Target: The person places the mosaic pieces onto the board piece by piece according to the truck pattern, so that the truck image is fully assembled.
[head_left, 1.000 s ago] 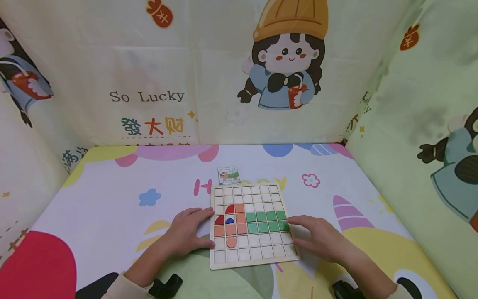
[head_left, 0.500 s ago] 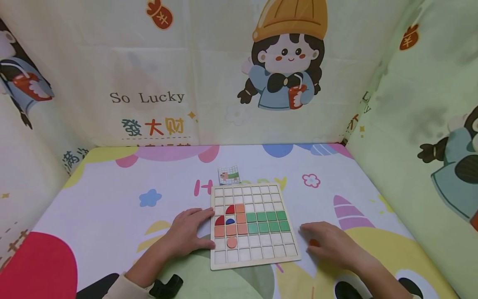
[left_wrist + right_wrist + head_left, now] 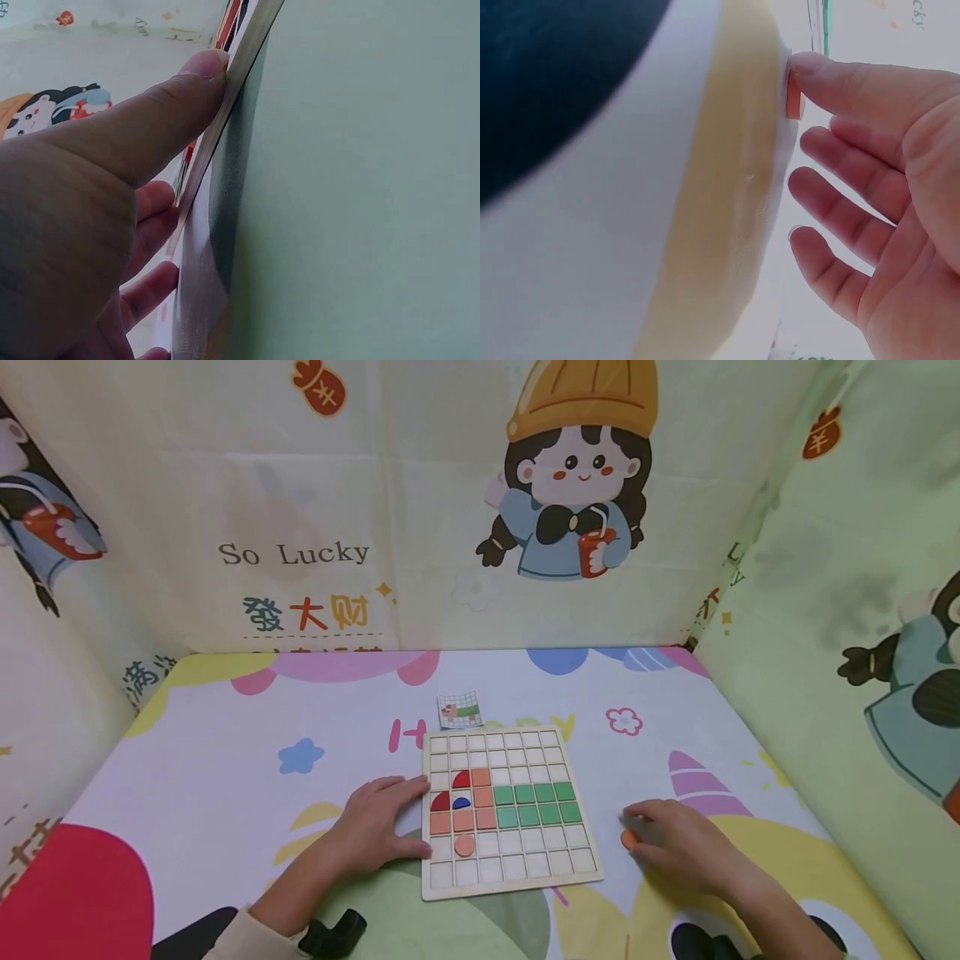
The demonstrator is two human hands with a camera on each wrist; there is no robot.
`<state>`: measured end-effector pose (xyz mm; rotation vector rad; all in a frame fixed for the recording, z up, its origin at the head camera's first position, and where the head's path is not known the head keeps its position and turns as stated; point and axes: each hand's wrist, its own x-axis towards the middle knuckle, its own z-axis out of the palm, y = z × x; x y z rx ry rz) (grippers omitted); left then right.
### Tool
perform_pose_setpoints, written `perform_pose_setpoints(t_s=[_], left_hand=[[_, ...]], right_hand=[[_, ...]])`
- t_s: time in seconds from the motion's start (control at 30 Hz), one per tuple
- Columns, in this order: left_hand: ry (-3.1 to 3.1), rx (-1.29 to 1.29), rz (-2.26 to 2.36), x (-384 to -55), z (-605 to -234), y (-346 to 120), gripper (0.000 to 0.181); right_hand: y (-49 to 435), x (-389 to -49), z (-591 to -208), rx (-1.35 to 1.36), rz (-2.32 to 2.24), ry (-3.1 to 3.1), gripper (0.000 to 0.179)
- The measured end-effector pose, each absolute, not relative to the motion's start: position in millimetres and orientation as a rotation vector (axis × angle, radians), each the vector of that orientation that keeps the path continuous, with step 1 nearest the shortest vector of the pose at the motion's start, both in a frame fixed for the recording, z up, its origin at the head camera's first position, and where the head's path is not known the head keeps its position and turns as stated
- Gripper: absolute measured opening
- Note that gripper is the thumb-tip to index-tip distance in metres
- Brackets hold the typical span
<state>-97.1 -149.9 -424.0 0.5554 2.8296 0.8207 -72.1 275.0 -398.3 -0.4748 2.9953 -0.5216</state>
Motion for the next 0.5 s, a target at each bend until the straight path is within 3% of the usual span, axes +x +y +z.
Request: perform_pose_setpoints(t_s=[0.5], left_hand=[[2.828,0.539,0.828,-98.4,-425.9,-149.2,0.085]], right_hand=[[273.3,-79.7,-399.6,-0.457,-0.567,2.989,0.021]])
